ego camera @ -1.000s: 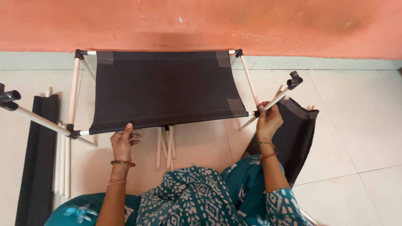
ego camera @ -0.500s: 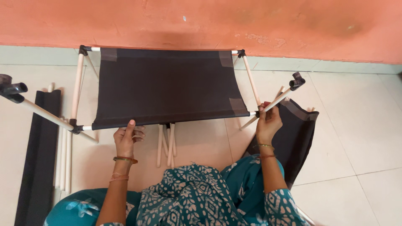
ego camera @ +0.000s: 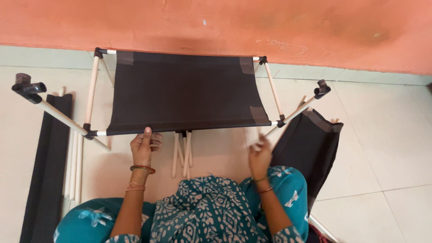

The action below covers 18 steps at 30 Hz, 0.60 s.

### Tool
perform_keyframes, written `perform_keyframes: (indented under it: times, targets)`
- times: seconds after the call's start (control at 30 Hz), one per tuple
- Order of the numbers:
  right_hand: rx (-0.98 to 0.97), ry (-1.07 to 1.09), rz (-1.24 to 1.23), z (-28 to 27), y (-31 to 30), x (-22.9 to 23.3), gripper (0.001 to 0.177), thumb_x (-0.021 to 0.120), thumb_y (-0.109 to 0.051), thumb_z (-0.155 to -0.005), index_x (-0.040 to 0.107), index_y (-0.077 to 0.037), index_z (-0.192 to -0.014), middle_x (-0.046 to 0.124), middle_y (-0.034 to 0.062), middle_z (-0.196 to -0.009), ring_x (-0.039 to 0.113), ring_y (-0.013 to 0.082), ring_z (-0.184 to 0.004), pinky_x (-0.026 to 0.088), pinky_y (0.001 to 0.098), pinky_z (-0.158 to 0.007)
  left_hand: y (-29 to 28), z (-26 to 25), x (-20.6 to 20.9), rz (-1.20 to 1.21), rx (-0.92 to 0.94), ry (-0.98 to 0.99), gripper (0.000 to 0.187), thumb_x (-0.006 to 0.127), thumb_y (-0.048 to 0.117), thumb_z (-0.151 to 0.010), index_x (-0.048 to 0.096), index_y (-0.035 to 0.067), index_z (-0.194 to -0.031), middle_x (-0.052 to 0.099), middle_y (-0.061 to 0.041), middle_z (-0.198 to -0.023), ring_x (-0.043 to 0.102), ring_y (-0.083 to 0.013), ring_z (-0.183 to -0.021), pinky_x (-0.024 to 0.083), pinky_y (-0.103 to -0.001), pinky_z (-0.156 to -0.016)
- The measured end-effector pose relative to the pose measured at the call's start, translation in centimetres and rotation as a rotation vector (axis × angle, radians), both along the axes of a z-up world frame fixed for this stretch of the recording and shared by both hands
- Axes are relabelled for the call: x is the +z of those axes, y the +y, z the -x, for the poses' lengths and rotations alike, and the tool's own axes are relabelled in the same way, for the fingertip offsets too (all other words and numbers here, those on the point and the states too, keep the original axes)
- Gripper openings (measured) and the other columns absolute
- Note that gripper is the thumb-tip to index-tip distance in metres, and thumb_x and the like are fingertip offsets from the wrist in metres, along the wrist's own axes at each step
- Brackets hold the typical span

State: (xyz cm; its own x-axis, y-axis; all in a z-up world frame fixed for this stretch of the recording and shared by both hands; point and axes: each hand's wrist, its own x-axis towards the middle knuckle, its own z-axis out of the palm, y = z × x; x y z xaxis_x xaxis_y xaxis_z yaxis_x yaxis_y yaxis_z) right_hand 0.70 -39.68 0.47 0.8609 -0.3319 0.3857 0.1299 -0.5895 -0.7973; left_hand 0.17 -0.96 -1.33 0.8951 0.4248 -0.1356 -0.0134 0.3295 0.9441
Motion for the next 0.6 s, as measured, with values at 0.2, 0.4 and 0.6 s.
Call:
perform_keyframes:
  times: [0.2,0.4,0.6]
  targets:
    - [0.415,0.164,0.213,3.6,8.5,-1.3,0.035,0.066,0.000,-0.083,0.069,-0.013,-0.115,0.070,0.0110,-0.114,0.070,0.0317,-0.098,0.057,0.0405,-0.084,-0.1,0.2,0.1,0.000,-0.008,-0.002,0.048,0.064,0.048,-0.099,0.066,0.002,-0.091,0.074,-0.013,-0.086,0.066,-0.0146,-0.062,0.054,-0.026,-0.051]
    - [0.610,0.289,0.388,4.8,14.1,-1.3,0.044,0.064,0.000,-0.081,0.065,-0.011,-0.124,0.064,0.0165,-0.120,0.064,0.0395,-0.105,0.055,0.0457,-0.088,-0.3,0.2,0.4,0.010,-0.011,-0.005,0.048,0.064,0.048,-0.097,0.066,0.001,-0.090,0.074,-0.013,-0.085,0.067,-0.0150,-0.061,0.055,-0.026,-0.050]
    - [0.620,0.284,0.474,4.5,16.7,-3.1,0.060,0.061,0.004,-0.080,0.060,-0.014,-0.137,0.063,0.0196,-0.119,0.066,0.0394,-0.099,0.057,0.0454,-0.081,-0.4,0.0,0.3,0.028,0.002,0.012,0.048,0.065,0.048,-0.098,0.065,0.000,-0.090,0.074,-0.014,-0.085,0.066,-0.0143,-0.061,0.055,-0.025,-0.049]
